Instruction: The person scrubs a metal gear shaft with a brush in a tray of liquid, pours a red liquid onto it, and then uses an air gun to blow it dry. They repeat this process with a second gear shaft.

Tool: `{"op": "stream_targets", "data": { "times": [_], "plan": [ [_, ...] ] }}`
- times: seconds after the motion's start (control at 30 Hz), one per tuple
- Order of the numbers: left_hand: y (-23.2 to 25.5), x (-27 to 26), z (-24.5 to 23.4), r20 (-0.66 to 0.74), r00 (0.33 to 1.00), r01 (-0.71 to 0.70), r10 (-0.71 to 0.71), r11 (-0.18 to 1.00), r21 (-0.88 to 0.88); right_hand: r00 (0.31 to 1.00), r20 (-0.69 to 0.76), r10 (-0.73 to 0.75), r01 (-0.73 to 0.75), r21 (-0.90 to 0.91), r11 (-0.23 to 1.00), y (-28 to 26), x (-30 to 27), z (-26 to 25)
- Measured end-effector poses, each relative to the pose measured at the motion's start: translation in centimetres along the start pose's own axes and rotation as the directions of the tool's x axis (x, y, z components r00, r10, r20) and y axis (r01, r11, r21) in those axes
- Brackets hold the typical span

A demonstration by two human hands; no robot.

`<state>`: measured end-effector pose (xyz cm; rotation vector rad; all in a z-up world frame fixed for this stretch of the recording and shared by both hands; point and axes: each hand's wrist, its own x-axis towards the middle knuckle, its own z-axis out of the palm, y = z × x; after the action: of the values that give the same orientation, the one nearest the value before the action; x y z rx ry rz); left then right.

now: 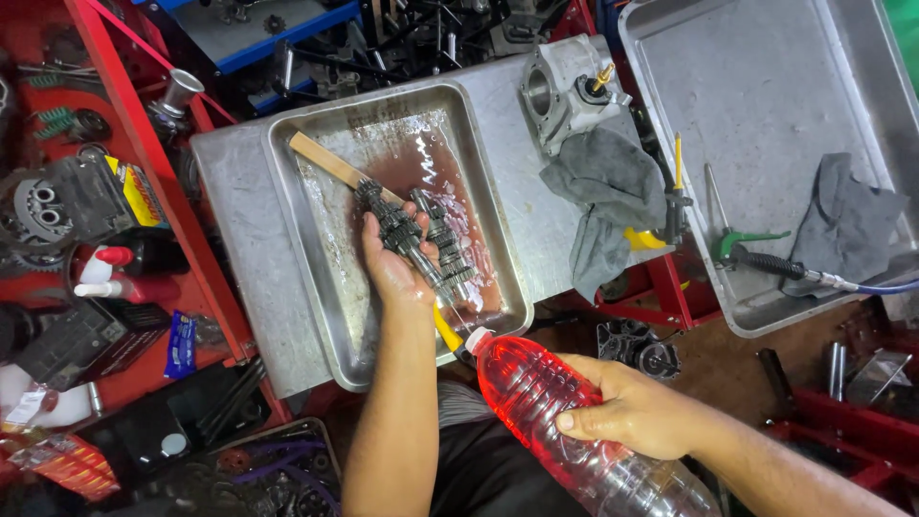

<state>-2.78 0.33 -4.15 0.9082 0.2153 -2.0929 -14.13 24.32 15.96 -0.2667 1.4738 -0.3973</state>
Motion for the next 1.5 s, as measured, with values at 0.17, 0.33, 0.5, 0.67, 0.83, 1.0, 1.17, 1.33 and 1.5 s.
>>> {"op": "stream_targets", "data": {
  "times": [0.17, 0.33, 0.5, 0.67, 0.83, 1.0, 1.17, 1.33, 1.5],
  "plan": [
    [0.5, -1.1, -0.2, 0.024, 0.998, -0.058, 0.055, 0.987, 0.15, 0.998, 0.019, -0.058, 0.057, 0.02, 0.998, -0.8, -0.9, 0.0],
    [1.9, -2.5, -0.9, 0.262, 0.945, -0.302, 0.195, 0.83, 0.469, 0.974, 0.054, -0.221, 0.216, 0.075, 0.973, -1.4, -1.4, -0.5],
    [3.0, -4.0, -0.4, 0.673, 0.727, -0.653, 0.136, 0.438, 0.618, 0.959, 0.064, -0.275, 0.277, -0.036, 0.96, -3.7, -4.2, -0.6],
    [3.6, -6.5, 1.3, 0.839, 0.541, -0.838, 0.06, -0.042, 0.544, 0.973, 0.068, -0.222, 0.225, -0.037, 0.974, -4.3, -6.5, -0.6],
    [4.3, -7.2, 2.5, 0.968, 0.24, -0.938, -0.077, -0.274, 0.211, 0.968, 0.063, -0.241, 0.242, -0.011, 0.97, -3.6, -6.6, -0.6],
    [4.4, -7.5, 2.8, 0.98, 0.169, -0.932, -0.105, -0.339, 0.124, 0.975, -0.02, -0.223, 0.222, -0.008, 0.975, -3.3, -6.8, -0.8],
    [4.1, -7.3, 2.5, 0.979, 0.171, -0.92, -0.107, -0.373, 0.12, 0.983, -0.005, -0.184, 0.184, 0.008, 0.983, -3.0, -6.7, -0.7],
    [4.4, -7.5, 2.4, 0.973, 0.195, -0.911, -0.124, -0.389, 0.133, 0.972, 0.035, -0.23, 0.229, 0.037, 0.973, -2.3, -6.3, -0.9],
    [4.5, -7.4, 2.5, 0.979, 0.175, -0.895, -0.102, -0.431, 0.115, 0.945, 0.042, -0.324, 0.327, -0.136, 0.935, -2.1, -6.0, -1.3]
  ]
}}
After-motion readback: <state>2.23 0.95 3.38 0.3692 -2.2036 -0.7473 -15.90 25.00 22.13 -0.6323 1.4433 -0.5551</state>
